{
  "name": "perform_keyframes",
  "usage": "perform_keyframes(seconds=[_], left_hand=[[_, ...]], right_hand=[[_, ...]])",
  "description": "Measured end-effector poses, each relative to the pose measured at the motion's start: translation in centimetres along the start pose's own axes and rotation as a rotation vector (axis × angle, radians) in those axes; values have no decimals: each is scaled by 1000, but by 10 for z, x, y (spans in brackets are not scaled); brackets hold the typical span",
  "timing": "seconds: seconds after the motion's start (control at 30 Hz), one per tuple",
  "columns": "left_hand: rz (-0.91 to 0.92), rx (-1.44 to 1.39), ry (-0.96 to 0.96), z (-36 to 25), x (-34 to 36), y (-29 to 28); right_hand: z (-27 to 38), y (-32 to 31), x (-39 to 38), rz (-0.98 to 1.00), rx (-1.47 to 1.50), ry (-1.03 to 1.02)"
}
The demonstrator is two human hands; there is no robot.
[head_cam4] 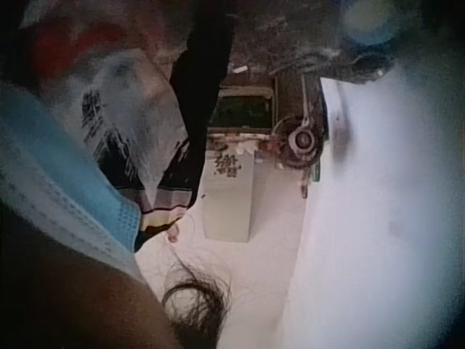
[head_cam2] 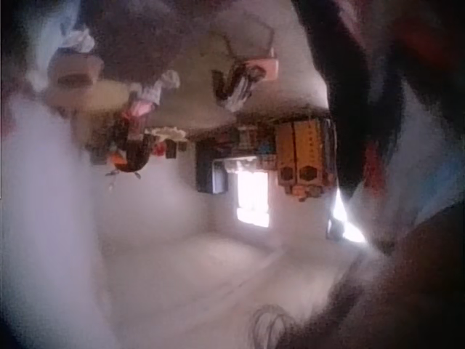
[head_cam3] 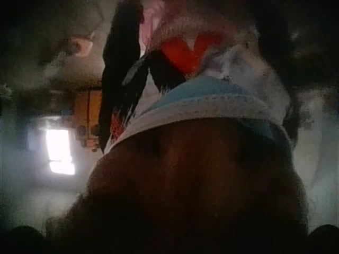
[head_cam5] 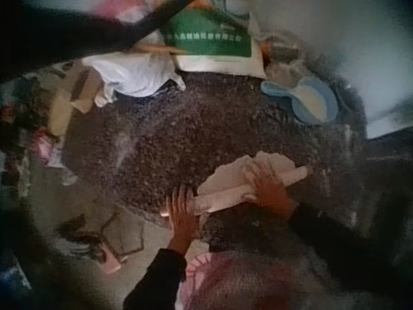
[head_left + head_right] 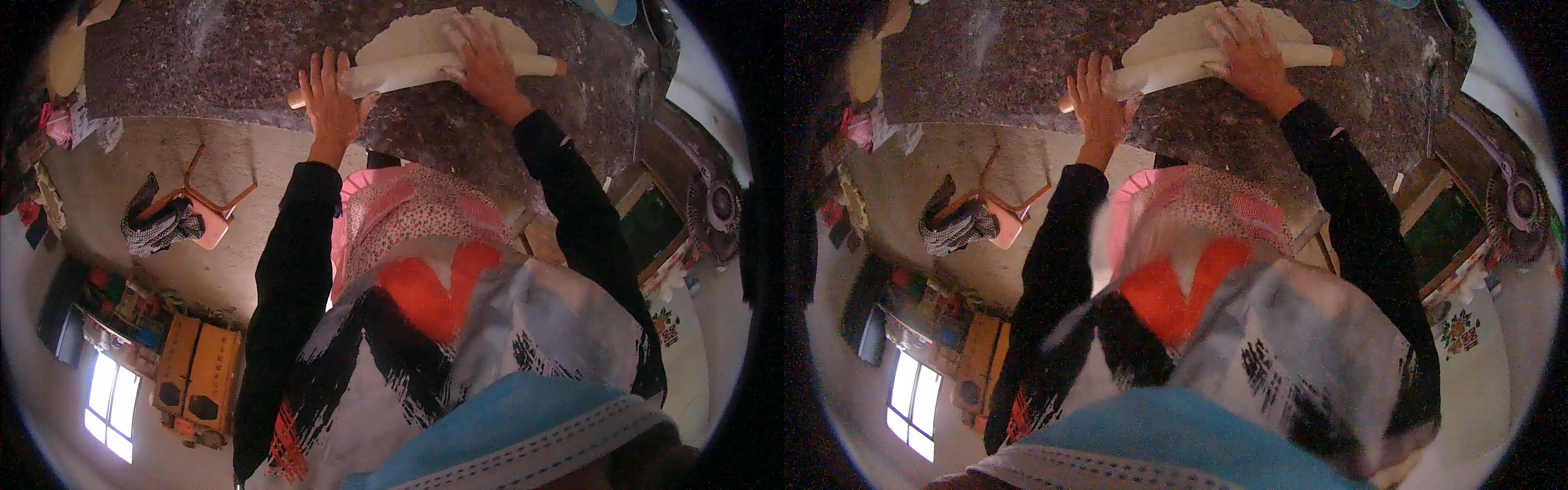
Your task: The person rolls out a large piece of dough on a floured surface using a wooden rolling pin. They then fold the dough into a long strip and cut it into smaller pieces with a knife. Finally, the person gathers the cut pieces and places them onto a round woven tray.
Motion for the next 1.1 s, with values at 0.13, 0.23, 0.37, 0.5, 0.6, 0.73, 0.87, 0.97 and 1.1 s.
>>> perform_keyframes(seconds=[0.13,0.23,0.37,0.5,0.6,0.73,0.87,0.97,1.1], left_hand=[[-142,-54,-19,10,31,-6],[-116,-21,-48,5,20,2],[43,-114,-82,-12,-77,-11],[55,-99,-106,-16,-111,-7],[47,-177,-44,-22,-106,-12],[27,-249,-52,-16,-98,-19],[-74,-359,-68,-7,-62,-25],[-61,-431,-218,0,0,-21],[85,-182,-69,15,57,30]], right_hand=[[-8,-18,35,-90,52,-85],[-28,21,-2,431,-132,362],[51,-18,-82,159,13,177],[46,-22,-61,180,6,121],[13,12,6,55,24,69],[18,41,95,517,170,-66],[21,60,98,769,156,-211],[18,53,98,427,163,-399],[26,44,106,651,482,-187]])
Point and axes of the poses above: each hand's wrist, its own x-axis towards the middle knuckle, its own y-axis out of the palm, z = x × y, the point moved 6 cm from there along x, towards the middle knuckle, and after that the axes turned 10 degrees about -y, right-handed, at the moved point
